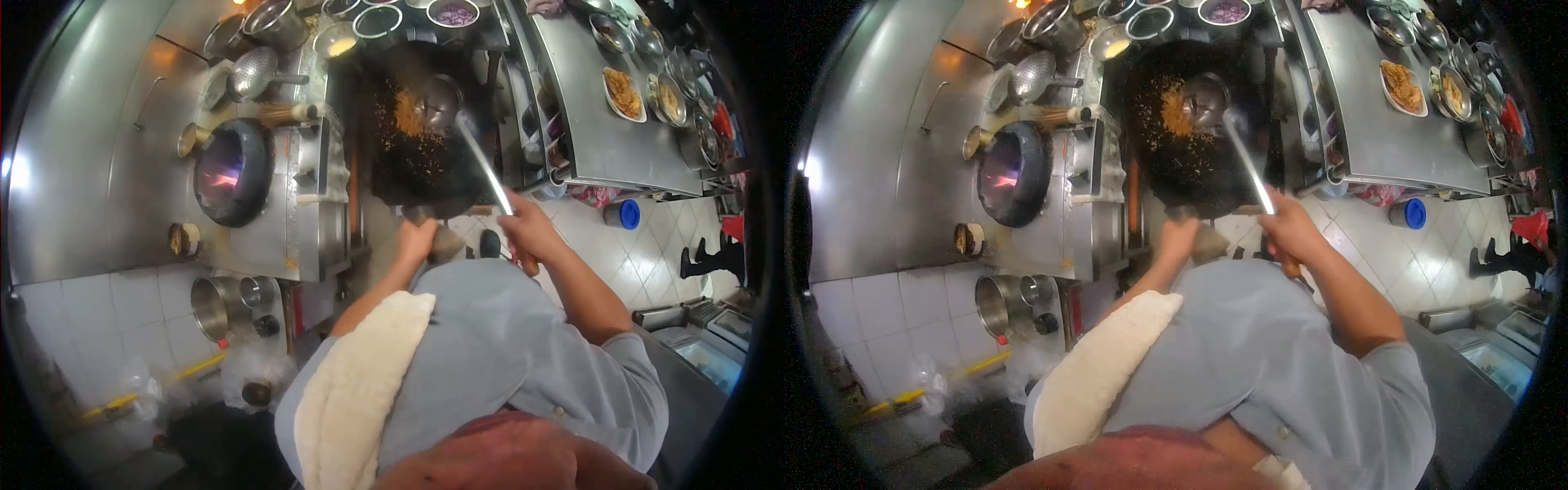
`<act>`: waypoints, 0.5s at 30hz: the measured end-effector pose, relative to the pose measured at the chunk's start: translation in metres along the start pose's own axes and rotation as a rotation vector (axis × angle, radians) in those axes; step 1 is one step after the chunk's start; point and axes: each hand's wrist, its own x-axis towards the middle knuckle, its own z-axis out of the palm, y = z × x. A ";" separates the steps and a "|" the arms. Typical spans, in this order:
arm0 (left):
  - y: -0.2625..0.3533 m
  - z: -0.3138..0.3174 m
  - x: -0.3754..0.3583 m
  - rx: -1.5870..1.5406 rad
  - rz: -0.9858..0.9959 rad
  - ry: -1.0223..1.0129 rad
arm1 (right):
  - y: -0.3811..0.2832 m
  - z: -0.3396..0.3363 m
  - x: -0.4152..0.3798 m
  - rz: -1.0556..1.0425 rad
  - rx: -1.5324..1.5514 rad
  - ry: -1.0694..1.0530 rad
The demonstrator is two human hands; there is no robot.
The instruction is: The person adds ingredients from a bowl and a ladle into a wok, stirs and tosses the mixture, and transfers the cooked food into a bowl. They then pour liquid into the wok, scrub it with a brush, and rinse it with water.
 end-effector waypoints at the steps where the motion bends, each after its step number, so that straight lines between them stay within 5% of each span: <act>1: 0.000 0.004 0.030 -0.075 -0.079 -0.089 | -0.001 0.002 0.014 -0.012 0.006 0.003; 3: -0.007 0.012 0.067 -0.138 -0.165 -0.176 | 0.010 0.012 0.043 0.093 0.356 -0.238; 5: -0.004 0.017 0.097 -0.892 -0.345 -0.163 | 0.005 0.016 0.044 0.144 0.449 -0.240; 8: -0.016 0.008 0.086 -1.057 -0.482 -0.347 | 0.013 0.010 0.015 0.252 0.568 -0.232; 9: -0.012 0.000 0.058 -0.854 -0.231 -0.448 | 0.010 0.004 -0.001 0.228 0.575 -0.233; 10: -0.020 0.002 0.051 -0.862 -0.249 -0.451 | 0.005 -0.002 -0.014 0.194 0.580 -0.235; 12: -0.030 0.005 0.042 -1.063 -0.599 -0.337 | 0.002 -0.019 -0.030 0.164 0.473 -0.174; 15: -0.005 -0.014 0.000 -0.971 -0.542 -0.279 | -0.007 -0.036 -0.042 0.089 0.180 -0.034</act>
